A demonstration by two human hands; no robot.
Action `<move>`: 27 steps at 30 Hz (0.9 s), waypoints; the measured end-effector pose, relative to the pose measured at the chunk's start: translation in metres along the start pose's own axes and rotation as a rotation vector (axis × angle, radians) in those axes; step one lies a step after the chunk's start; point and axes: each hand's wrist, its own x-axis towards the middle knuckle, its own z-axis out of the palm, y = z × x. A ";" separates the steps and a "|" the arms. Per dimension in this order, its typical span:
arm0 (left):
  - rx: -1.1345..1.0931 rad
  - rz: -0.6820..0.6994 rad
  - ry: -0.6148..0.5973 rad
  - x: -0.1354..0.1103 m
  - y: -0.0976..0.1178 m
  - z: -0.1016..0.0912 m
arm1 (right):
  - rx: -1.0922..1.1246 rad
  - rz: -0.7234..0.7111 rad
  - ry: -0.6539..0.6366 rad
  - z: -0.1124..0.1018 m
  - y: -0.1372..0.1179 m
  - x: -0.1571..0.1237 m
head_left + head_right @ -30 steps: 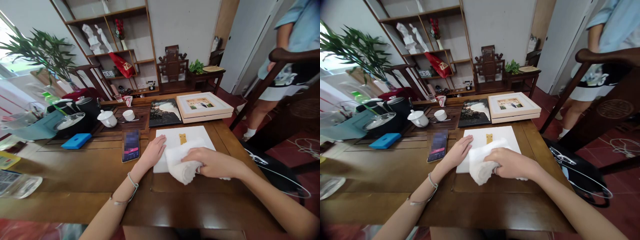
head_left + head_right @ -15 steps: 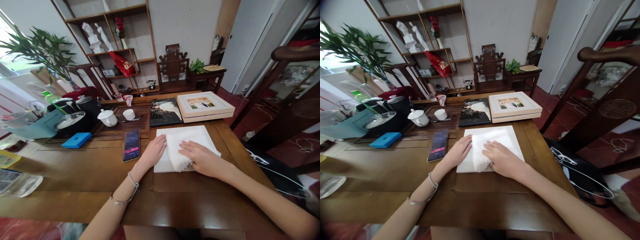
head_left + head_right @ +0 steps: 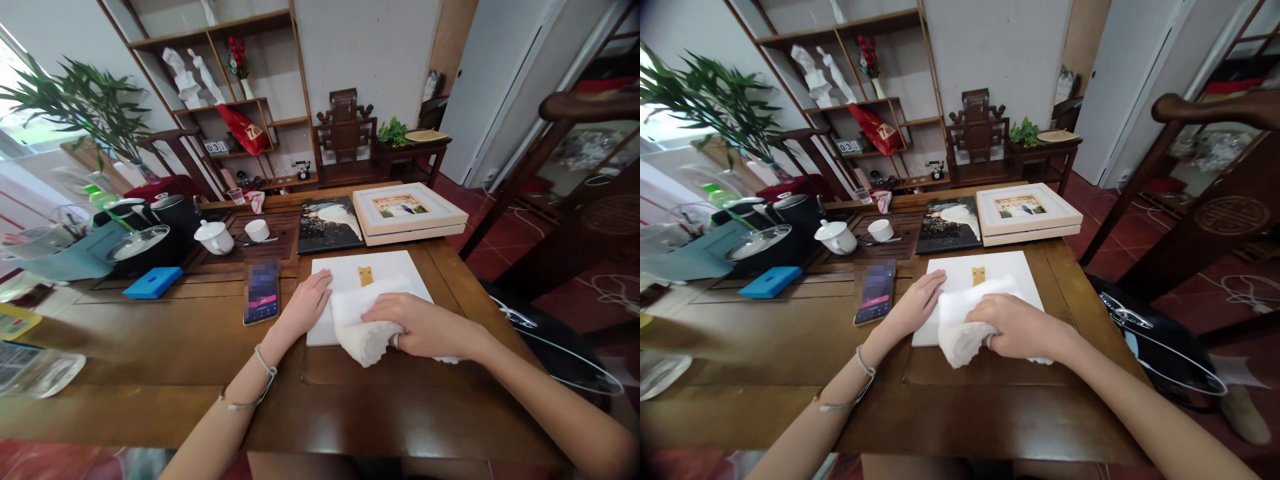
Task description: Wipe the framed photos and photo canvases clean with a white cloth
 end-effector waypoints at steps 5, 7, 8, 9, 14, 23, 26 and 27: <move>0.000 -0.003 -0.011 0.000 0.000 0.000 | 0.085 -0.040 0.004 0.007 0.009 0.003; -0.001 -0.004 -0.016 0.000 0.000 0.000 | 0.094 -0.050 0.019 0.010 0.009 0.003; -0.002 -0.003 -0.017 0.000 0.000 0.000 | 0.094 -0.055 0.026 0.011 0.009 0.004; -0.002 -0.001 -0.018 0.000 -0.001 0.001 | 0.093 -0.059 0.033 0.012 0.009 0.005; -0.002 0.012 -0.016 0.000 -0.001 0.000 | 0.064 -0.059 0.065 0.015 0.007 0.007; -0.001 -0.013 -0.035 0.000 0.001 -0.001 | 0.024 -0.060 0.073 0.017 0.006 0.008; 0.009 -0.022 -0.042 0.000 0.002 -0.002 | 0.025 -0.061 0.072 0.018 0.007 0.008; 0.013 -0.023 -0.044 0.000 0.002 -0.002 | 0.026 -0.060 0.072 0.018 0.007 0.008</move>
